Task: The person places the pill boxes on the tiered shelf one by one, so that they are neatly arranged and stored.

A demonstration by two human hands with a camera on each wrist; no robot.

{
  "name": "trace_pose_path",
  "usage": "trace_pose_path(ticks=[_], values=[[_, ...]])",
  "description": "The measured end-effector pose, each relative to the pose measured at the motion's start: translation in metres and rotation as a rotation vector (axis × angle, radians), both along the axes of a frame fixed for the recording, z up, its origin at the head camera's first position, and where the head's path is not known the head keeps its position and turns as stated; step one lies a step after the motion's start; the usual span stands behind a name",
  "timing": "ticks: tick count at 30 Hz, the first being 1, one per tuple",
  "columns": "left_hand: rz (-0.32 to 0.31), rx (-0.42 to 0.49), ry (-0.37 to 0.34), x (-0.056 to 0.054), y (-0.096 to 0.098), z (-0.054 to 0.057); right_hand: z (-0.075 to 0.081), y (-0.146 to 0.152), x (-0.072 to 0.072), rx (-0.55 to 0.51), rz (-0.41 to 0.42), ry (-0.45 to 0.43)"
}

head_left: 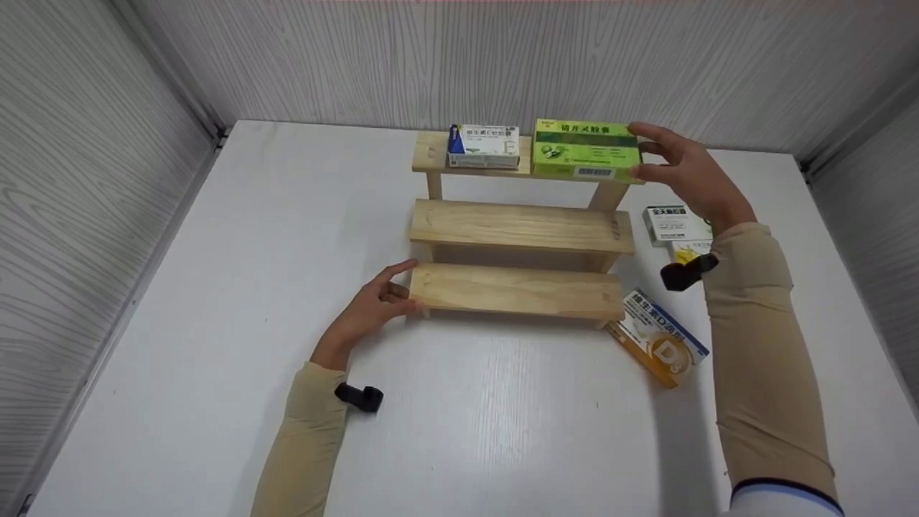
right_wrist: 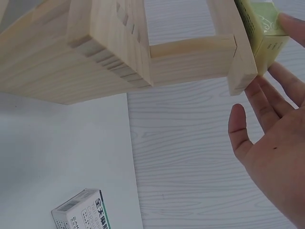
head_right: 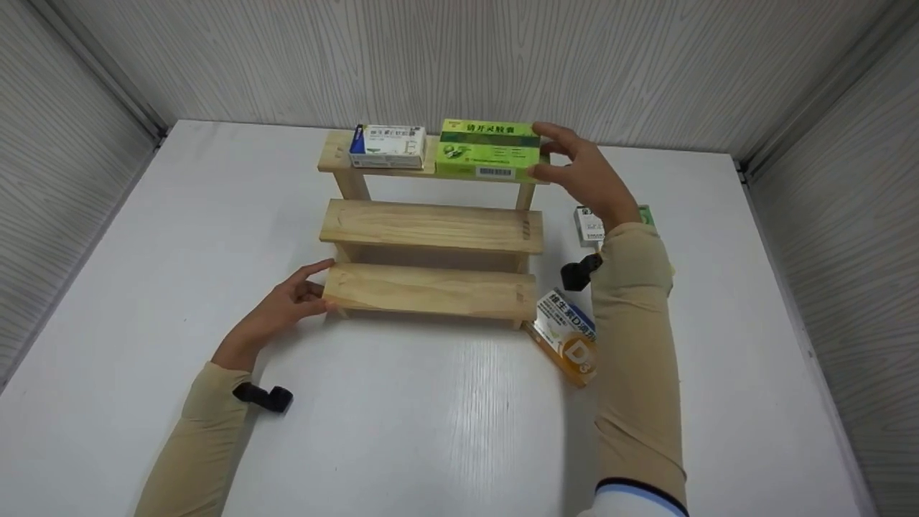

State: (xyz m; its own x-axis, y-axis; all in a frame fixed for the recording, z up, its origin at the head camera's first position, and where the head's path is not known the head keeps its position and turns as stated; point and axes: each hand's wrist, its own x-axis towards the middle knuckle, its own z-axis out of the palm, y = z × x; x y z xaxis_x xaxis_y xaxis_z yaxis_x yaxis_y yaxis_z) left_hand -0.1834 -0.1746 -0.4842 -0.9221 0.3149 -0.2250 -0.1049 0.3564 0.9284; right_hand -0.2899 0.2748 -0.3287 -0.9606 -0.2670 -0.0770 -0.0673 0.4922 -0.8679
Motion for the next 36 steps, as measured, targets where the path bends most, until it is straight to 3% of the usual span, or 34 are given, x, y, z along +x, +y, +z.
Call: trace_pose_path(ticks=[9,14,20,29,36], values=[[0.002,0.032,0.008,0.000,0.002,0.000,-0.001,0.000,0.001,-0.017,0.025,-0.012],[0.008,-0.001,0.009,0.001,0.002,0.000,-0.005,0.000,0.002,-0.056,0.032,0.007],[0.016,-0.008,-0.002,0.002,0.003,0.002,-0.009,0.004,0.008,-0.096,-0.043,0.047],[0.013,0.006,0.003,0.001,0.003,0.000,-0.015,0.026,0.027,-0.163,-0.151,0.151],[0.004,0.034,0.007,0.001,0.002,-0.002,-0.017,0.041,0.050,-0.233,-0.155,0.217]])
